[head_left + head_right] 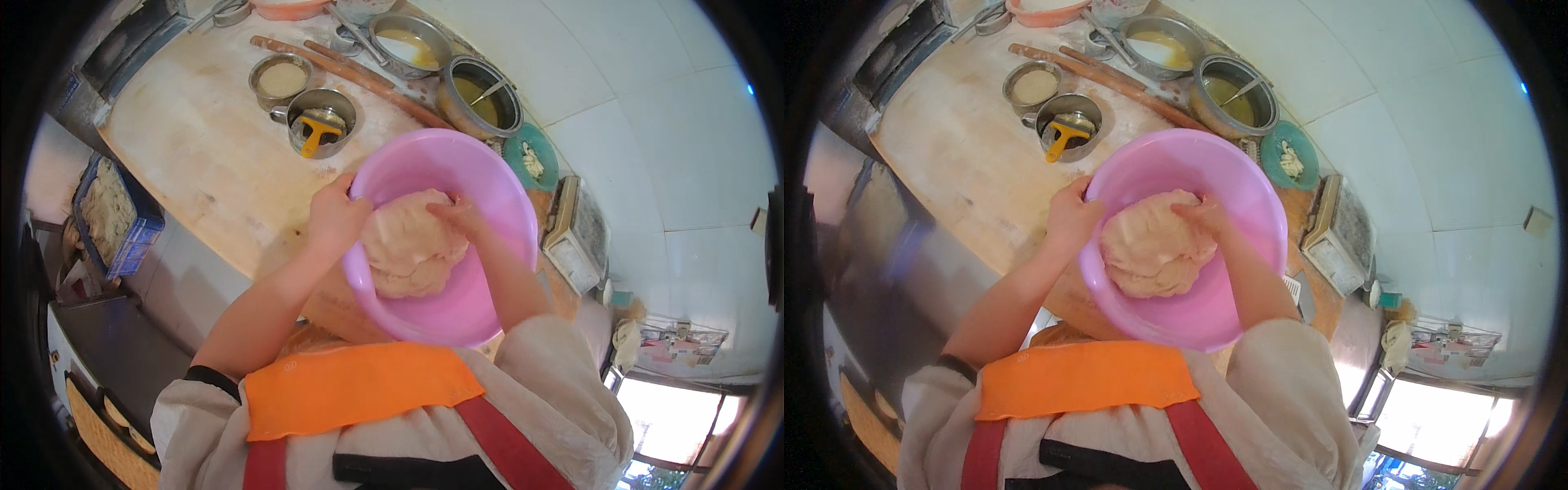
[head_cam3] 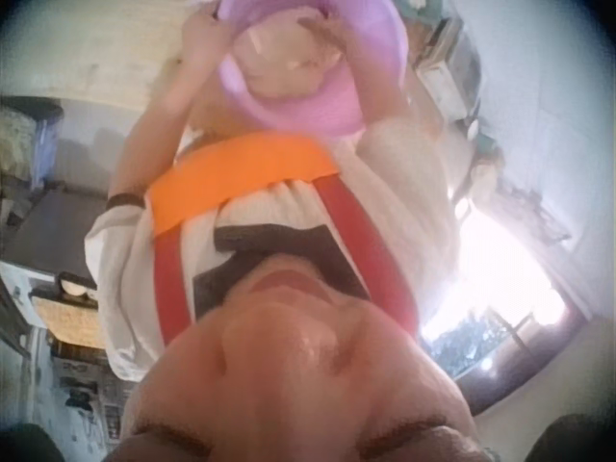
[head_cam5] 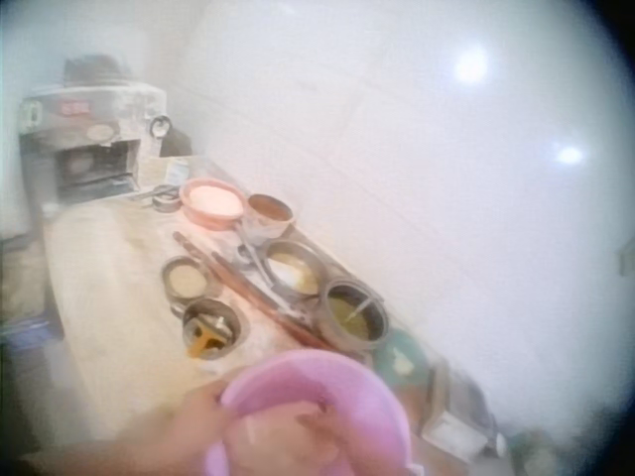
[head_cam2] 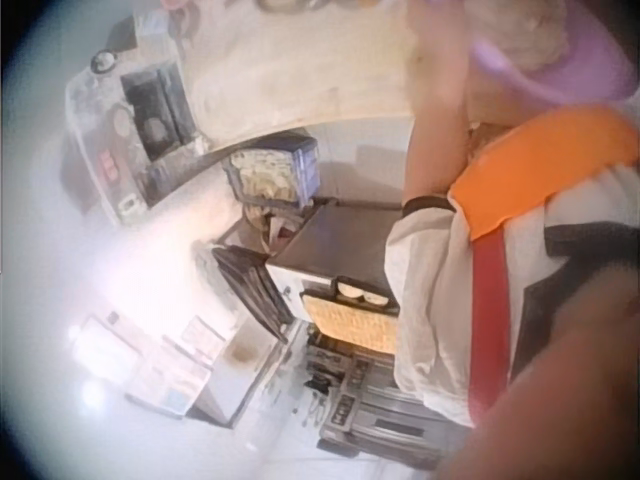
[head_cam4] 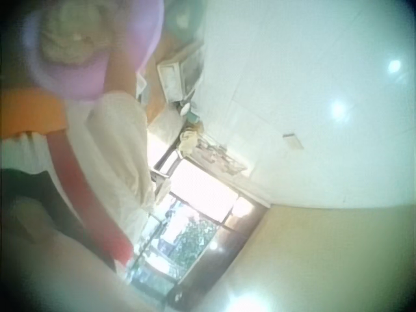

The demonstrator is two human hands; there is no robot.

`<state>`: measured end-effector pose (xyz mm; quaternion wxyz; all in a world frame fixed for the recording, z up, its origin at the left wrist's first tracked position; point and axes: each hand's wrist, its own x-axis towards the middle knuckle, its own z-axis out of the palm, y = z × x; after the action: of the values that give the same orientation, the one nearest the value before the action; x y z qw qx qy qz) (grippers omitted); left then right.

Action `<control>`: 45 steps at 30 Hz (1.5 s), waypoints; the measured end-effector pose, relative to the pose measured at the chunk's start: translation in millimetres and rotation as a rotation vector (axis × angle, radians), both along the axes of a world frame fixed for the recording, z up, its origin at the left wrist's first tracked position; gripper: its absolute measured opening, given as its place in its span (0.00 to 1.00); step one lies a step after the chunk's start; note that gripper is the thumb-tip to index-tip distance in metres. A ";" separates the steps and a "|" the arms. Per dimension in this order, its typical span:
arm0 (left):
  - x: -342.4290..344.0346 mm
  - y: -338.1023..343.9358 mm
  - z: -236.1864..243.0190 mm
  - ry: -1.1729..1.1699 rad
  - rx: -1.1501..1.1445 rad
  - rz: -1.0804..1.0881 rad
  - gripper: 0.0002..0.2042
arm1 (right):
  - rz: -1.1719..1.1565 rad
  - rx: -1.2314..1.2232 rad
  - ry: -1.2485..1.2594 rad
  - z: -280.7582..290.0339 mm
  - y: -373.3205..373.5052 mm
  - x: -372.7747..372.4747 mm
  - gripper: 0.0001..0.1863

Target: The person kneads dough in a bowl, adds liquid with a spoon, and then mixes a larger quantity of dough in a plastic bin. They later carry the bowl to a different room, place it on a shelf, and handle a metal tray near an oven.

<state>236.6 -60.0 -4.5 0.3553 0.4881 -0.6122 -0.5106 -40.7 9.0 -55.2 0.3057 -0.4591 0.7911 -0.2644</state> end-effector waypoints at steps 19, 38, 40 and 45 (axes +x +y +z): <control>2.9 -1.9 7.0 -0.089 0.079 -0.105 0.17 | -0.086 0.088 -0.496 90.7 52.2 43.6 0.30; -9.1 -6.4 2.7 -0.105 -0.047 -0.088 0.16 | 0.650 -0.338 0.663 0.8 52.6 119.5 0.37; -7.5 -0.1 -0.8 -0.037 -0.081 -0.058 0.16 | 0.640 -0.344 0.685 -6.9 37.1 120.6 0.38; -4.7 0.5 -0.8 -0.055 -0.050 -0.100 0.16 | 0.452 -0.357 0.602 -5.7 29.9 110.2 0.36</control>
<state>231.9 -59.4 -5.3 0.3244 0.4617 -0.6581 -0.4985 69.4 38.9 -60.9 0.0267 -0.7237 0.6664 -0.1776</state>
